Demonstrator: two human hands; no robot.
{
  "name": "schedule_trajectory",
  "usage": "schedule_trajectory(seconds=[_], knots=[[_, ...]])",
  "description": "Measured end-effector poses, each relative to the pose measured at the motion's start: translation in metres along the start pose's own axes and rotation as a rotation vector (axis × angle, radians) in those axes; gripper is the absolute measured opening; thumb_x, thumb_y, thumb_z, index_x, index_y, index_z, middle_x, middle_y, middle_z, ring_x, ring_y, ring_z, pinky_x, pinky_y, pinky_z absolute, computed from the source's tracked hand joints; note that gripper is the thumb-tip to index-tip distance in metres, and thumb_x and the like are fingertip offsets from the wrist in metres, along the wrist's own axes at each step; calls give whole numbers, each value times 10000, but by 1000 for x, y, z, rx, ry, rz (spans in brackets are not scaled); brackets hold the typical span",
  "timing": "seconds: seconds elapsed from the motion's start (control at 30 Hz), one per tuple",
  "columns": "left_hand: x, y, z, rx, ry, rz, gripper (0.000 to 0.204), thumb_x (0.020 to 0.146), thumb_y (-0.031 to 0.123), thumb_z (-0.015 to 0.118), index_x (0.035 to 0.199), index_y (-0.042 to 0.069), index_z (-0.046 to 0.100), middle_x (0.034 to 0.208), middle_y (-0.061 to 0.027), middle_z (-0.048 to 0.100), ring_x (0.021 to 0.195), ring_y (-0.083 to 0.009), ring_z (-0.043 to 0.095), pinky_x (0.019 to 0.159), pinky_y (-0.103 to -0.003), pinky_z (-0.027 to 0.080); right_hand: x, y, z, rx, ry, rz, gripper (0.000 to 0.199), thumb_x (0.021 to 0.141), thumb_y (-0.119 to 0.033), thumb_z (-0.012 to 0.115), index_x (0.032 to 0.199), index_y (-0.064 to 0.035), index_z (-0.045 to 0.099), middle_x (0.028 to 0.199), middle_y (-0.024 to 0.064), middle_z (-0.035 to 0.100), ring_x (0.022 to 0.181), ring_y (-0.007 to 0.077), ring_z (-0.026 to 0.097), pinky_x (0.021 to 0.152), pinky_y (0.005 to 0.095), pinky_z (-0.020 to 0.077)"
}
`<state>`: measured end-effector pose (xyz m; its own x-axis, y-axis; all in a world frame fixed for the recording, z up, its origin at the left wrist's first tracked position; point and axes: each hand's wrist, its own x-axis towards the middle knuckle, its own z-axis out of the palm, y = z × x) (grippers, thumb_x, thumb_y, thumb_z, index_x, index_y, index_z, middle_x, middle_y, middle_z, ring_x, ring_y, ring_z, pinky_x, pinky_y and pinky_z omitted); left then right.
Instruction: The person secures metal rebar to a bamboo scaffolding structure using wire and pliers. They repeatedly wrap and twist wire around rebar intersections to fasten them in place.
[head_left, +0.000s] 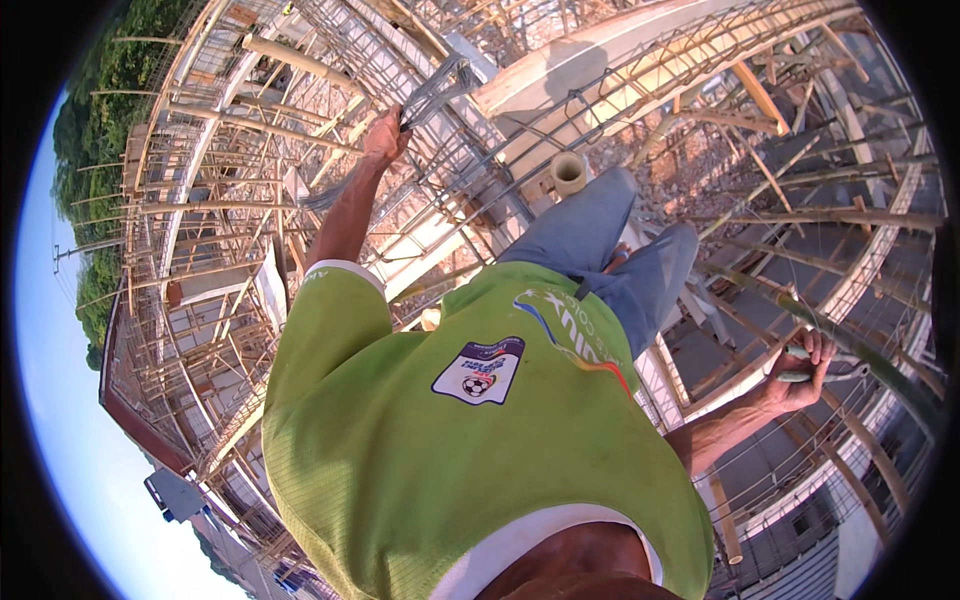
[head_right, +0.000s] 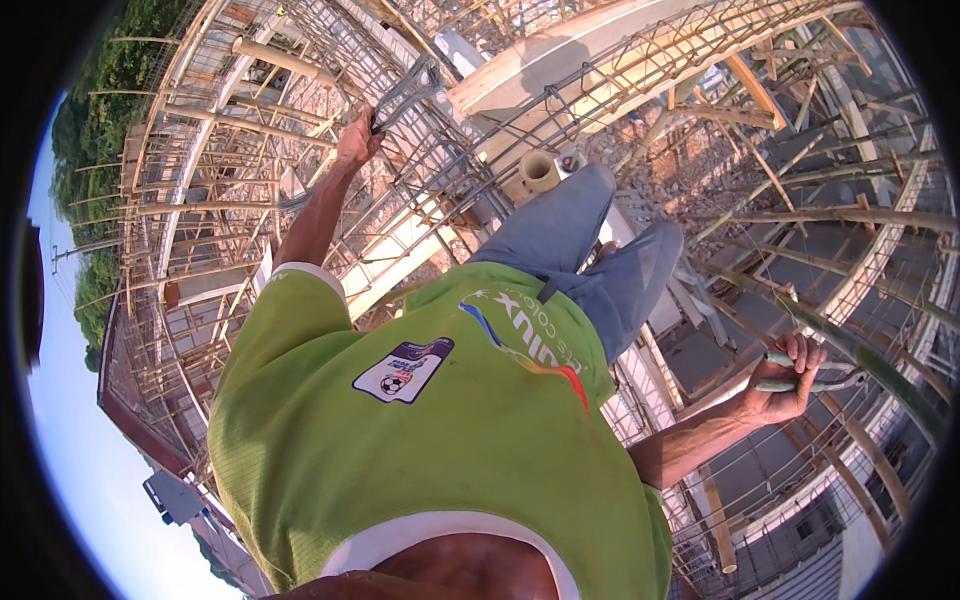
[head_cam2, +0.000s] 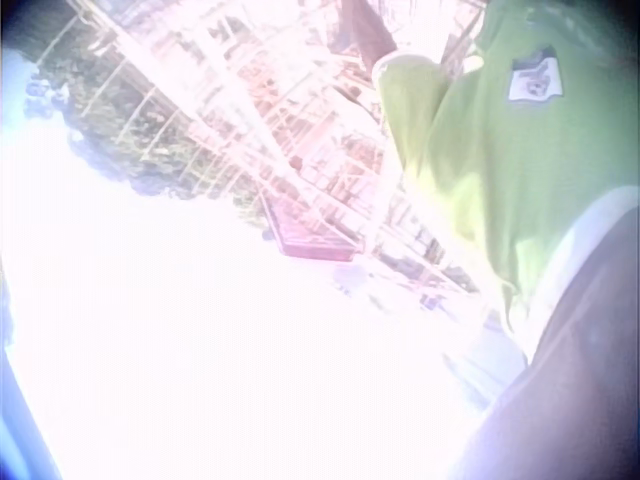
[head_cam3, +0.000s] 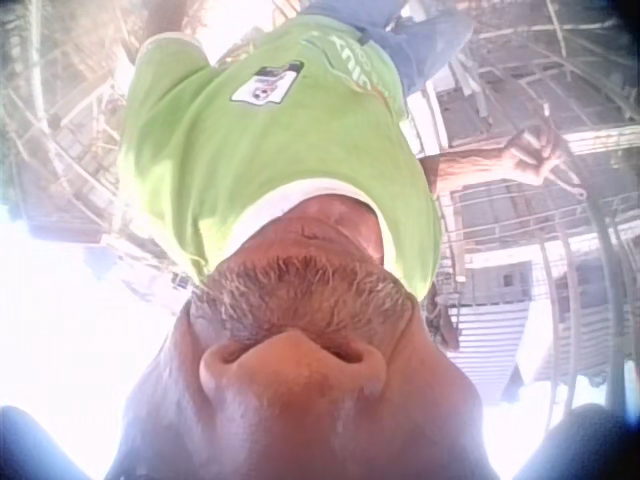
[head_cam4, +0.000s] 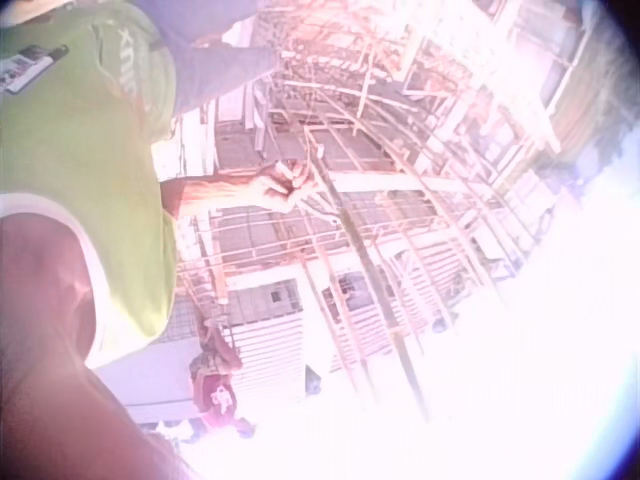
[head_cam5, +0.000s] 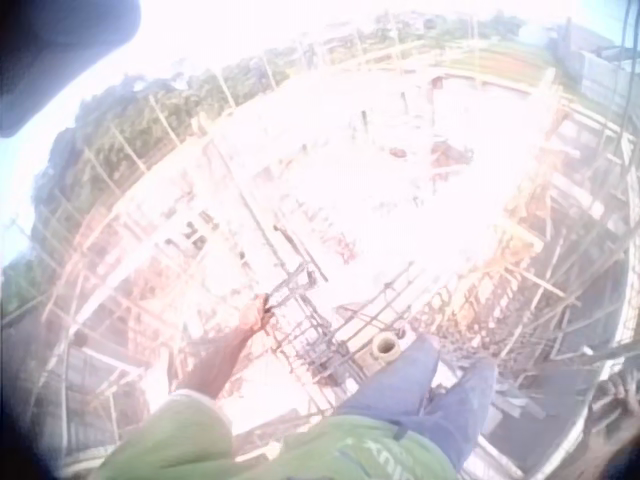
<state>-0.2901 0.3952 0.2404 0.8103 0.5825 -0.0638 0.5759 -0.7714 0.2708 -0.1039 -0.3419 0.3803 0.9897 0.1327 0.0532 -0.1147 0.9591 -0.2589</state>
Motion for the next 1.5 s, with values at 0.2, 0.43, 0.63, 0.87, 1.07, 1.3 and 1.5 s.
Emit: schedule_trajectory(seconds=[0.2, 0.43, 0.63, 0.87, 1.07, 1.3, 1.5], knots=[[79, -25, 35, 97, 46, -176, 482, 771, 330, 737, 1154, 91, 565, 1029, -204, 671, 988, -395, 635, 821, -463, 503, -29, 5, 12, -30, 52, -164, 185, 837, 77, 532, 940, -43, 435, 811, 41, 431, 713, 160, 446, 742, 335, 390], [135, -24, 62, 242, -170, -386, 451, 811, 399, 701, 1137, 103, 602, 1197, -115, 645, 1106, -300, 626, 917, -446, 500, -46, 49, 21, -62, 135, -60, 226, 837, 68, 559, 1004, -34, 446, 807, 33, 459, 714, 143, 462, 746, 313, 396], [144, -69, 98, 58, -146, -248, 491, 795, 387, 673, 1123, 31, 588, 1086, -236, 654, 1061, -392, 619, 903, -452, 492, -42, 88, 28, -69, 168, 26, 235, 825, 73, 528, 1006, -41, 431, 787, 27, 438, 698, 140, 447, 736, 303, 389], [159, -128, 126, -20, 102, -88, 670, 778, 385, 690, 1241, -63, 506, 1122, -319, 581, 1097, -453, 547, 939, -464, 444, -24, 126, 16, -19, 139, 132, 281, 788, 27, 575, 1027, -56, 452, 769, 31, 461, 681, 143, 449, 700, 299, 393], [62, 36, 83, -432, 277, -76, 773, 891, 389, 614, 1431, -76, 316, 1430, -308, 370, 1354, -387, 359, 1118, -409, 294, -19, 155, 0, -62, 102, 106, 273, 820, 10, 588, 1052, -50, 457, 782, 24, 431, 699, 147, 446, 715, 302, 408], [-101, 271, 24, -1717, -464, 14, 839, 979, 563, 393, 1523, 13, 70, 1526, -217, 276, 1373, -343, 366, 1121, -452, 313, -14, 215, 2, -166, 90, 138, 482, 807, -20, 630, 1265, -42, 479, 783, 62, 540, 731, 186, 537, 690, 365, 460], [-77, 336, -4, -2028, -131, -209, 534, 1036, 441, 339, 1359, 17, 372, 1219, -170, 573, 1097, -259, 601, 937, -386, 502, -48, 240, 0, -386, -62, 430, 501, 764, -12, 659, 1241, 5, 508, 841, 113, 613, 774, 233, 609, 742, 383, 508]])
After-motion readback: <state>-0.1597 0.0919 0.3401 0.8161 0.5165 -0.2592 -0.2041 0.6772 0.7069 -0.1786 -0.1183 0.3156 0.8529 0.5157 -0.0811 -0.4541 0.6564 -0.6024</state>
